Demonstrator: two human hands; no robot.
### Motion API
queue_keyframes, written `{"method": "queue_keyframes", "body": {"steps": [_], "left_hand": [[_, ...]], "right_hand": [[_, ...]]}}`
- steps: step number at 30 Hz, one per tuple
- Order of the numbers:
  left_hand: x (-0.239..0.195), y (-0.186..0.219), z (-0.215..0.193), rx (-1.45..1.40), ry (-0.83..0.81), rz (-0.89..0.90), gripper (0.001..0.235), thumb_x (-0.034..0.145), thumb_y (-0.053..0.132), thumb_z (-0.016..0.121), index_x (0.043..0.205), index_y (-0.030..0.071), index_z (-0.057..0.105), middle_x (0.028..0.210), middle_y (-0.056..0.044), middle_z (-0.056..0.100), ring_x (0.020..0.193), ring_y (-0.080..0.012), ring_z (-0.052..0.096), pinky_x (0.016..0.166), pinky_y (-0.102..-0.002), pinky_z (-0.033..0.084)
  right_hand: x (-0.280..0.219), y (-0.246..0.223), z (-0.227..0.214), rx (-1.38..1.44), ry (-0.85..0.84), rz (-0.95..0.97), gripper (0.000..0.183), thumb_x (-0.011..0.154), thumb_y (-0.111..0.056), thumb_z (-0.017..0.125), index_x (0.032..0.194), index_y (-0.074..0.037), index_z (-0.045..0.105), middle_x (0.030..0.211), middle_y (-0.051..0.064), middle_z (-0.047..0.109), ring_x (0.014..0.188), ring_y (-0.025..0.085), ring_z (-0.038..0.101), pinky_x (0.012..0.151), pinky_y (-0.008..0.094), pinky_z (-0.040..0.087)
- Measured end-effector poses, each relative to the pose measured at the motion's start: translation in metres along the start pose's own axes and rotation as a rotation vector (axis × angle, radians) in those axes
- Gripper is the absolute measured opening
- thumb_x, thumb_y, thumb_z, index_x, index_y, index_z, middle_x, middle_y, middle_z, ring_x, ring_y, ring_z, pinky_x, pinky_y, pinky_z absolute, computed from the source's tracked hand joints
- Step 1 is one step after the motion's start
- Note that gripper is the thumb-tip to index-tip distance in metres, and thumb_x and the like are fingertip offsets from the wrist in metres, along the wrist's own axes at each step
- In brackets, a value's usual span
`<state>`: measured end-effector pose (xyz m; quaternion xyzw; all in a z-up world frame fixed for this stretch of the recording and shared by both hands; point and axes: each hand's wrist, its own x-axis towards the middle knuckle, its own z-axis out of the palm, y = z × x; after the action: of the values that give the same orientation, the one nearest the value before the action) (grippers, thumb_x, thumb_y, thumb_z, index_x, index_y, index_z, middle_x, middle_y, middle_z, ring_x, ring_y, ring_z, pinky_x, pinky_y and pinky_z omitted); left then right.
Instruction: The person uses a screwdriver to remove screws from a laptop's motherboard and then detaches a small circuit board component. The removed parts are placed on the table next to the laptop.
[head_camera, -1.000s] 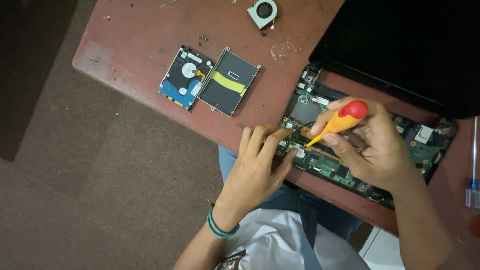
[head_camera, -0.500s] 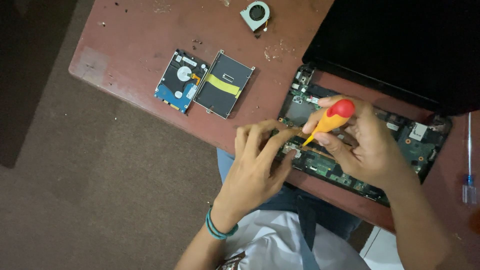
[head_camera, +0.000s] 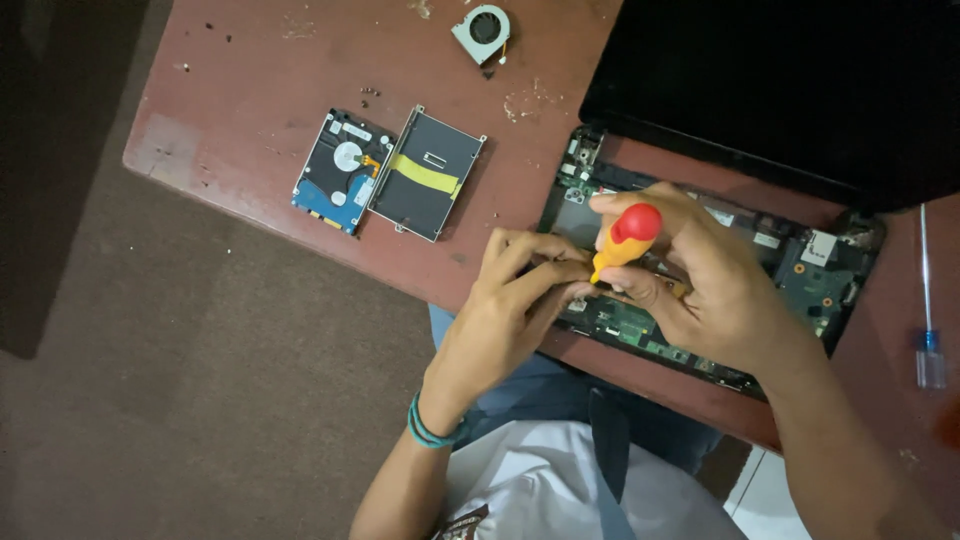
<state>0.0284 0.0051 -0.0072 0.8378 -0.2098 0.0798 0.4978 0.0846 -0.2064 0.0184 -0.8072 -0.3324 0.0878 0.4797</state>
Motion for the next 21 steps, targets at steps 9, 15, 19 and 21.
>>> {"method": "queue_keyframes", "body": {"steps": [9,15,19,21], "left_hand": [[0.0017,-0.0014,-0.0002,-0.006,0.023,0.018,0.014,0.102,0.013,0.067,0.113,0.005,0.068,0.116,-0.008,0.060,0.104,-0.0271,0.052,0.096,-0.039,0.048],[0.0020,-0.0026,0.0012,-0.020,0.018,0.010,0.013,0.101,0.013,0.068,0.112,0.007,0.070,0.114,-0.007,0.062,0.101,-0.0256,0.052,0.095,-0.039,0.046],[0.0023,-0.0022,0.0006,-0.001,0.013,0.011,0.012,0.102,0.012,0.068,0.112,0.005,0.069,0.115,-0.008,0.061,0.102,-0.0270,0.052,0.096,-0.040,0.046],[0.0028,-0.0025,0.0007,-0.004,0.013,0.011,0.012,0.102,0.012,0.068,0.111,0.005,0.069,0.116,-0.008,0.062,0.101,-0.0266,0.053,0.096,-0.039,0.044]], "right_hand": [[0.0016,-0.0024,-0.0018,0.035,-0.011,0.045,0.051,0.101,-0.023,0.057,0.144,0.001,0.047,0.116,0.013,0.058,0.100,0.021,0.069,0.088,0.028,0.064],[0.0020,-0.0029,-0.0018,0.035,-0.011,0.085,0.050,0.101,-0.024,0.057,0.144,0.000,0.049,0.110,0.010,0.056,0.097,0.019,0.064,0.083,0.027,0.061],[0.0008,0.0013,-0.0014,0.043,-0.016,0.093,0.048,0.101,-0.022,0.058,0.144,-0.001,0.049,0.114,0.011,0.055,0.098,0.019,0.064,0.085,0.028,0.060],[0.0011,0.0021,-0.0014,0.034,-0.006,0.025,0.047,0.102,-0.021,0.057,0.143,0.001,0.048,0.116,0.013,0.056,0.104,0.022,0.064,0.088,0.029,0.060]]}}
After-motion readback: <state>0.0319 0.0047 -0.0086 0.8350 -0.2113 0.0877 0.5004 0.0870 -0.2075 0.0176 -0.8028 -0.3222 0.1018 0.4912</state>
